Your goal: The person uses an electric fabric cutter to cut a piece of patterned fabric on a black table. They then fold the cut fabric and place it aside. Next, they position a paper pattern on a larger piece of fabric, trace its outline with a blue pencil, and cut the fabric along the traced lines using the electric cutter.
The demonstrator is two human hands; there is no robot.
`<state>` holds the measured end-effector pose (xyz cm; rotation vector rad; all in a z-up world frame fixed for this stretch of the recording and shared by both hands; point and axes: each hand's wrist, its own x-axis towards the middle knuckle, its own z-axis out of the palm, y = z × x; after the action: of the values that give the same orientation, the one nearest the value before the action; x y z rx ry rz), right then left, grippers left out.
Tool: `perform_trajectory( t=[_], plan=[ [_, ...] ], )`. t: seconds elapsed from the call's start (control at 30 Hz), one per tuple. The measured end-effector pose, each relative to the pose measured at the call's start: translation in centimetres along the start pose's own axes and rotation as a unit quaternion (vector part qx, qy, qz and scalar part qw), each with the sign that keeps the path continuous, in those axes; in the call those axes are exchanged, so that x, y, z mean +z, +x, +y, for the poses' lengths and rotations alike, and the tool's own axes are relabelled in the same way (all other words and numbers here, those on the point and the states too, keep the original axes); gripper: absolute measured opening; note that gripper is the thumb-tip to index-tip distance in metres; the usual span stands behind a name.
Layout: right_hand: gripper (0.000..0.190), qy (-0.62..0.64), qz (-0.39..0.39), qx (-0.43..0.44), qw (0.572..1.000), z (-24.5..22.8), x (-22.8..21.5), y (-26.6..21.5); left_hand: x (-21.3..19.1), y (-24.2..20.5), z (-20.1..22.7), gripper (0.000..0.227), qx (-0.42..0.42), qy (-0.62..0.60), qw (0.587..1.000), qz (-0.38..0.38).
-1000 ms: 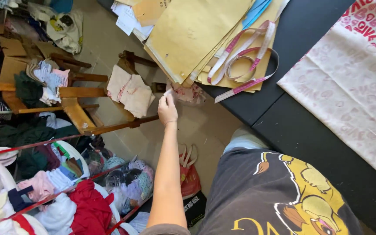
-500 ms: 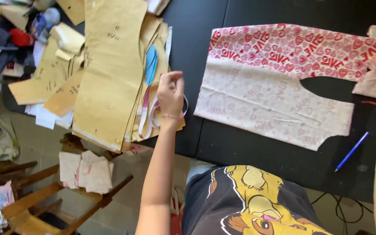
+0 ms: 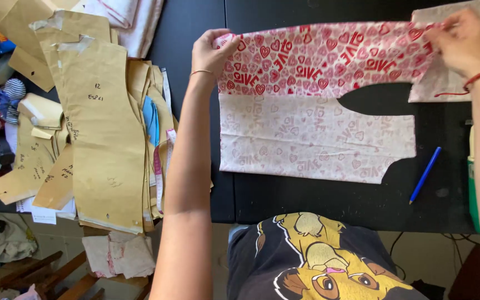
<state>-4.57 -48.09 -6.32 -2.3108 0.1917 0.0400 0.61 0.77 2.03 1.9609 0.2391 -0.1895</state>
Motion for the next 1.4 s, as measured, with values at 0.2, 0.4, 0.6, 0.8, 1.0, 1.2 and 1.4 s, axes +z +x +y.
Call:
perform_trajectory(
  t=[0.2,0.4,0.6,0.8,1.0,1.2,1.4],
  plan=[
    [0.02,0.11,0.021,0.005,0.994,-5.7,-3.0,-9.7,-5.3,-7.9,6.6,0.018,0.291,0.042,0.95,-0.108],
    [0.013,0.099,-0.006,-0.117,0.988,-8.4,-2.6,-19.9,-4.5,-16.0,0.0,0.013,0.305,0.304,0.9,-0.072],
    [0.027,-0.123,-0.088,-0.112,0.982,-7.8,-0.2,-23.0,-3.0,-20.2,-4.0,0.015,0.275,0.403,0.867,-0.102],
    [0.045,-0.258,-0.157,-0.065,0.951,-7.6,0.6,-22.0,-2.3,-20.0,-4.1,0.023,0.261,0.493,0.826,-0.074],
    [0.014,-0.203,-0.136,-0.113,0.963,-8.8,-1.0,-21.3,-2.9,-20.6,-4.4,0.011,0.304,0.477,0.825,-0.022],
    [0.024,-0.018,-0.022,-0.128,0.991,-15.5,-4.4,-19.4,-4.1,-17.8,0.4,0.005,0.337,0.398,0.85,0.073],
    [0.015,0.007,0.102,-0.246,0.964,-14.0,-6.1,-20.8,-4.7,-19.5,3.7,0.009,0.383,0.285,0.853,0.21]
  ],
)
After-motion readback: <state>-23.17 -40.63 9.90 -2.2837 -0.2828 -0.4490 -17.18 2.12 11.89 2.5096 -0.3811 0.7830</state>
